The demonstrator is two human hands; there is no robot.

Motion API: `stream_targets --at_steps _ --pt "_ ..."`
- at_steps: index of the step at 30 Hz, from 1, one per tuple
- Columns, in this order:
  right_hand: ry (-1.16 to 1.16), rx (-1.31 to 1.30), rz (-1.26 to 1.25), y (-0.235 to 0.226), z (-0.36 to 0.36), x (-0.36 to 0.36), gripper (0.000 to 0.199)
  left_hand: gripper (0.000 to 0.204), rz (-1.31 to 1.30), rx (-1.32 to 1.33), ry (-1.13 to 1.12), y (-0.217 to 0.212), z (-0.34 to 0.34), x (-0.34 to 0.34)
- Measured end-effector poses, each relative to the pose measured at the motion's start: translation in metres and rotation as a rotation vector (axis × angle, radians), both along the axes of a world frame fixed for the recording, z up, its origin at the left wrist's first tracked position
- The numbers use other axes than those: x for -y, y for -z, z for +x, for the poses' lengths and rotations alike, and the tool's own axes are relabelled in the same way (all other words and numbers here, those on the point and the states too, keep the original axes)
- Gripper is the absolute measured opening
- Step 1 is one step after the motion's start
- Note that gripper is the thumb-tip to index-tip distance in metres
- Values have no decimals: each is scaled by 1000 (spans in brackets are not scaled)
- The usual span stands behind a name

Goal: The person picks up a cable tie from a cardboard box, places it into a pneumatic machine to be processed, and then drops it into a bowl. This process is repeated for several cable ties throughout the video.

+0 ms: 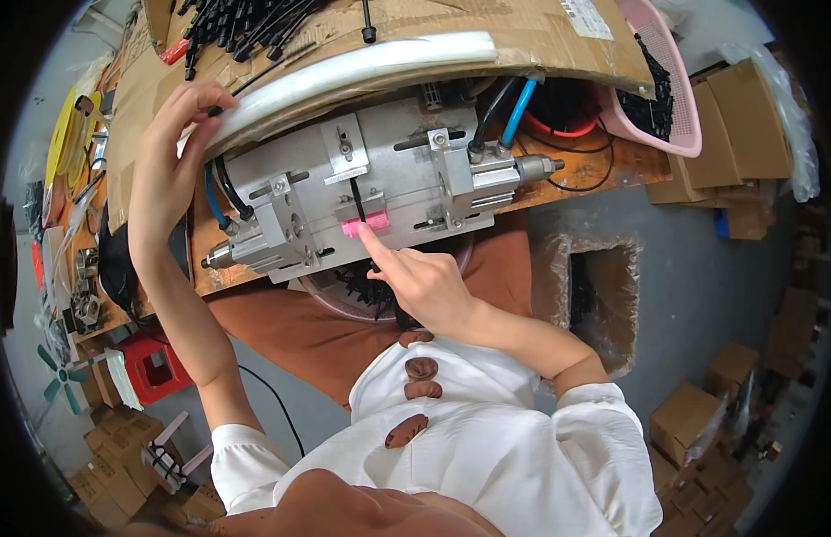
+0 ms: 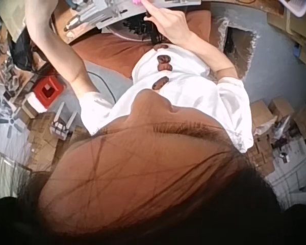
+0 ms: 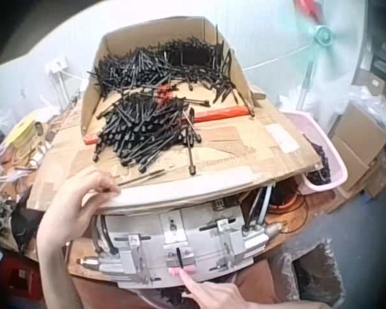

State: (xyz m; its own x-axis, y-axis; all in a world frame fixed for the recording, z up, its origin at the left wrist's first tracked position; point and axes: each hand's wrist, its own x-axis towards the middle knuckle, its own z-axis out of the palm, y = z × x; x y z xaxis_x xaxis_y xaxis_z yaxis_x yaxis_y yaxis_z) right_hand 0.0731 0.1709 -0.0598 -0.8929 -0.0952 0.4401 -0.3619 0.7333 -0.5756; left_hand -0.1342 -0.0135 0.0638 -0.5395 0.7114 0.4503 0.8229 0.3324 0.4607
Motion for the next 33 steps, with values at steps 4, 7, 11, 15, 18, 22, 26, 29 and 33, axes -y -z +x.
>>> stream_targets --at_steps 4,7,11,15,18,22,26,29,33 --pt "15 46 29 -15 0 -6 67 37 57 -199 -262 14 40 -5" --pt "26 -144 137 -68 -23 -25 54 53 48 -323 -399 40 100 -5" --pt "371 -178 498 -123 -119 -63 41 59 -81 -205 -360 80 165 -24" --pt "43 -115 466 -140 -181 -92 19 70 -97 -25 -376 107 190 -47" --pt "190 147 505 -169 -161 -89 21 68 -164 -10 -390 114 189 -53" --pt "30 361 -317 -175 -132 -116 19 68 -197 -41 -383 114 184 -59" --pt "38 126 -554 -139 -85 -105 20 66 -248 8 -384 110 185 -52" --pt "-32 -142 -371 -92 -34 -69 25 61 -162 -65 -247 78 156 -40" --pt "9 -231 -86 -25 8 -20 38 33 1 -235 -398 14 44 -46"
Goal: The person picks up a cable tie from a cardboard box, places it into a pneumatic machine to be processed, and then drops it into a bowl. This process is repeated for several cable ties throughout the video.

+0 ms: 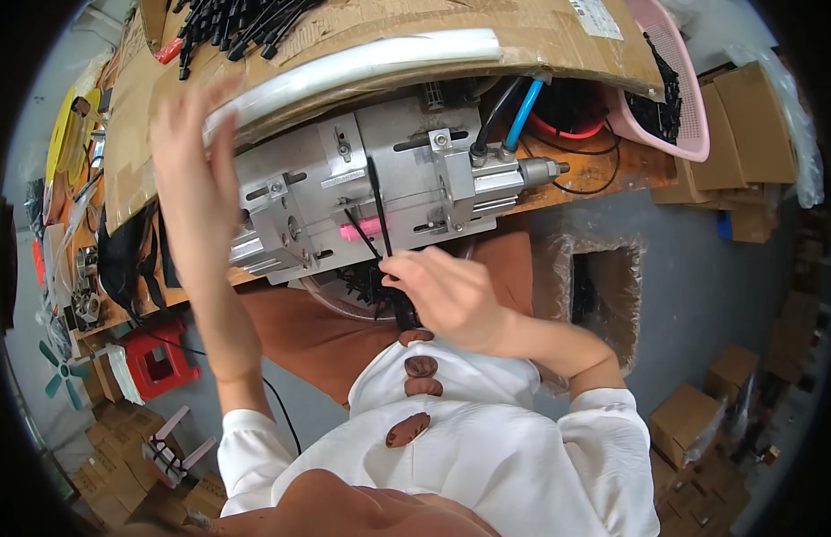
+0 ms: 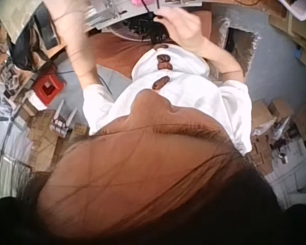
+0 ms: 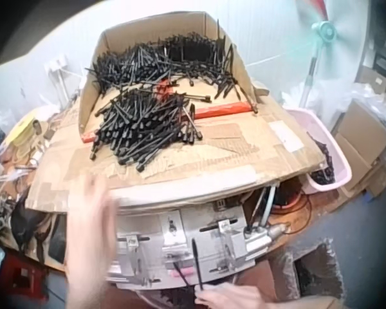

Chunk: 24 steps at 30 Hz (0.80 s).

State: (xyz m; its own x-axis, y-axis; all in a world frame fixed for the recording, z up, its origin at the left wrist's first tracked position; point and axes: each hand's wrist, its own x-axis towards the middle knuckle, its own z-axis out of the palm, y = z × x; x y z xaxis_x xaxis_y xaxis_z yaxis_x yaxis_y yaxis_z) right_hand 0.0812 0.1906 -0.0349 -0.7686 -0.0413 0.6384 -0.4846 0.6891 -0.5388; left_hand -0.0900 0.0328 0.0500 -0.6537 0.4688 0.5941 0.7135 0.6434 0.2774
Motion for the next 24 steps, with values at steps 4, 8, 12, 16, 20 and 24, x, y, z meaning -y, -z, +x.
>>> stream_targets --at_steps 4,8,12,16,20,24 --pt "25 131 119 23 4 19 59 26 1 180 108 0 -83 4" --pt "4 163 135 25 -7 20 63 30 -109 135 134 -1 -85 -2" --pt "-4 167 132 22 -9 18 66 32 -20 160 131 -5 -66 -6" --pt "-36 293 209 12 -7 13 66 31 76 353 151 -7 -60 2" --pt "-112 266 304 -36 -25 -13 52 26 58 409 184 -10 -63 5" --pt "352 -105 425 -87 -115 -62 12 25 29 442 220 -22 -56 9"
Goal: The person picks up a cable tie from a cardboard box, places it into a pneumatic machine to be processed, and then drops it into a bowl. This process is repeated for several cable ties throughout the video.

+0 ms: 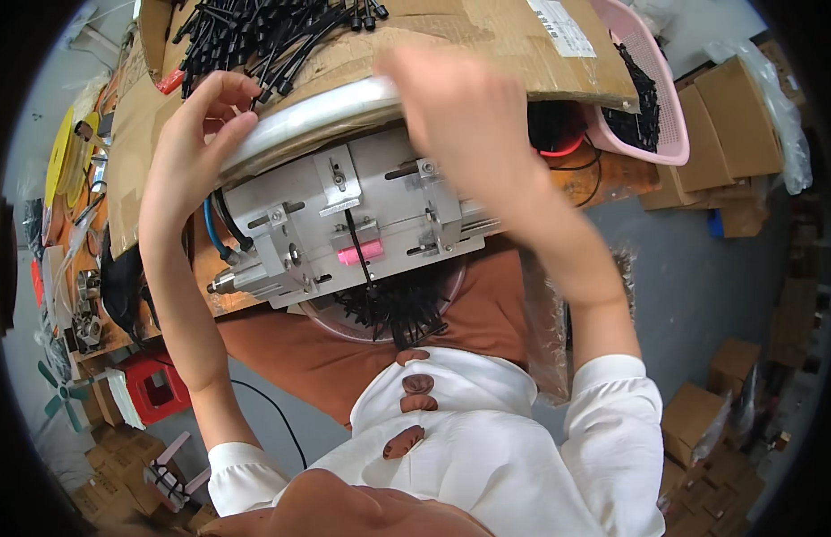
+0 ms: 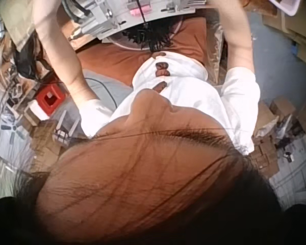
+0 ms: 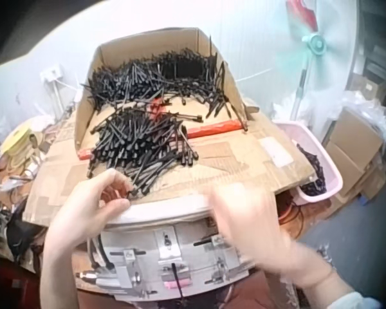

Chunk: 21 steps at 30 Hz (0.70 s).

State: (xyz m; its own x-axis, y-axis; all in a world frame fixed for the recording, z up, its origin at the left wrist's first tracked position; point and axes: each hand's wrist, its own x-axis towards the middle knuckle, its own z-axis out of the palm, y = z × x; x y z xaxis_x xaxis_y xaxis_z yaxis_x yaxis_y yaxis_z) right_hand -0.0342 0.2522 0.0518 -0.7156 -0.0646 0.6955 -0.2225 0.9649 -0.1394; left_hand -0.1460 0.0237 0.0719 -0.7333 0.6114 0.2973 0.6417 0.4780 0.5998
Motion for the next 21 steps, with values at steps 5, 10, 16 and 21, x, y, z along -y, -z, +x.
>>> stream_targets --at_steps 5,10,16,21 --pt "-72 241 -114 -20 -112 -45 28 36 94 23 -20 5 9 12" --pt "116 534 -39 -45 -82 -34 29 65 115 -292 -184 21 78 9" --pt "-239 398 -818 -64 -21 -43 22 70 -86 -273 -124 91 178 3" --pt "-322 142 -1046 -50 21 -48 18 64 -209 -256 -167 118 194 -17"
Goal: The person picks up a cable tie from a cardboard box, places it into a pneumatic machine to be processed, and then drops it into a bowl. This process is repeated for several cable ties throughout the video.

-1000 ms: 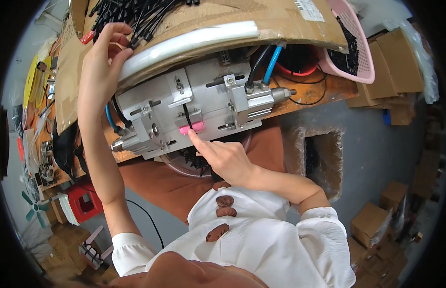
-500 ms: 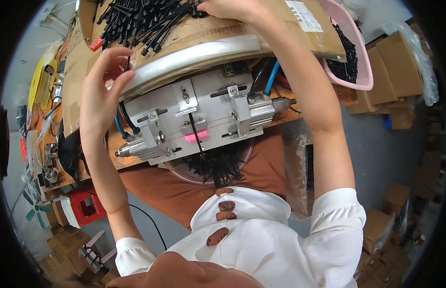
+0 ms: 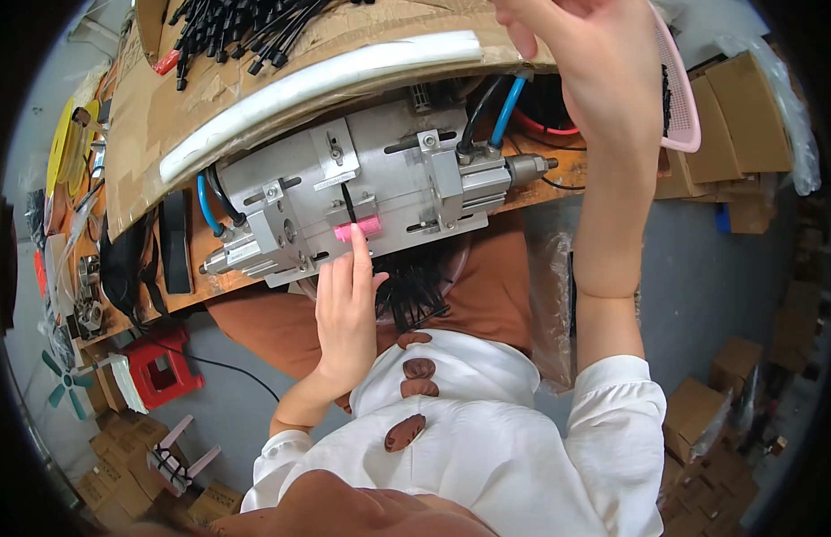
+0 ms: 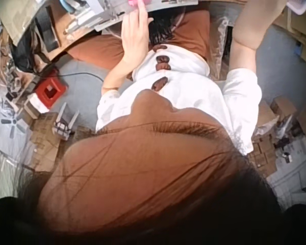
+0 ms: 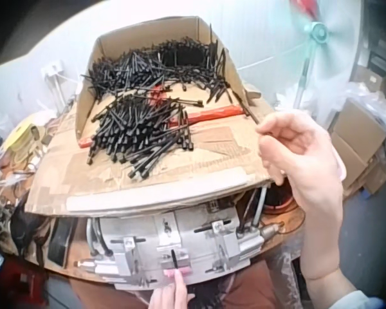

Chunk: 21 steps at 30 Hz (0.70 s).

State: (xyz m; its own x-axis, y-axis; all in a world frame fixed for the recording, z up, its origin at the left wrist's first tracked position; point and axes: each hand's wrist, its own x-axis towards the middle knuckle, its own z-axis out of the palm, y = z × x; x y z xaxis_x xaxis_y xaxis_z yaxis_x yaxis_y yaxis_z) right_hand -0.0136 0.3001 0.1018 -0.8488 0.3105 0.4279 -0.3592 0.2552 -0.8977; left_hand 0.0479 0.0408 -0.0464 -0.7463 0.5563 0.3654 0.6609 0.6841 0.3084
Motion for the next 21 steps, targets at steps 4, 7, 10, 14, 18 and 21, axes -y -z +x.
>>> stream_targets --at_steps 4,7,10,14,18,21 --pt "-51 -152 -13 18 28 3 12 62 -28 3 -2 -3 -4 -5" --pt "148 -189 114 38 41 39 20 77 18 83 -45 0 2 -3" --pt "17 -198 473 83 71 56 32 75 12 144 -12 -13 -1 1" --pt "-23 -59 618 133 100 100 63 45 143 -135 88 -72 -80 6" --pt "-53 -8 726 157 99 124 66 27 158 -297 38 -92 -204 1" --pt "-62 28 728 162 92 135 65 24 125 -127 137 -96 -235 3"
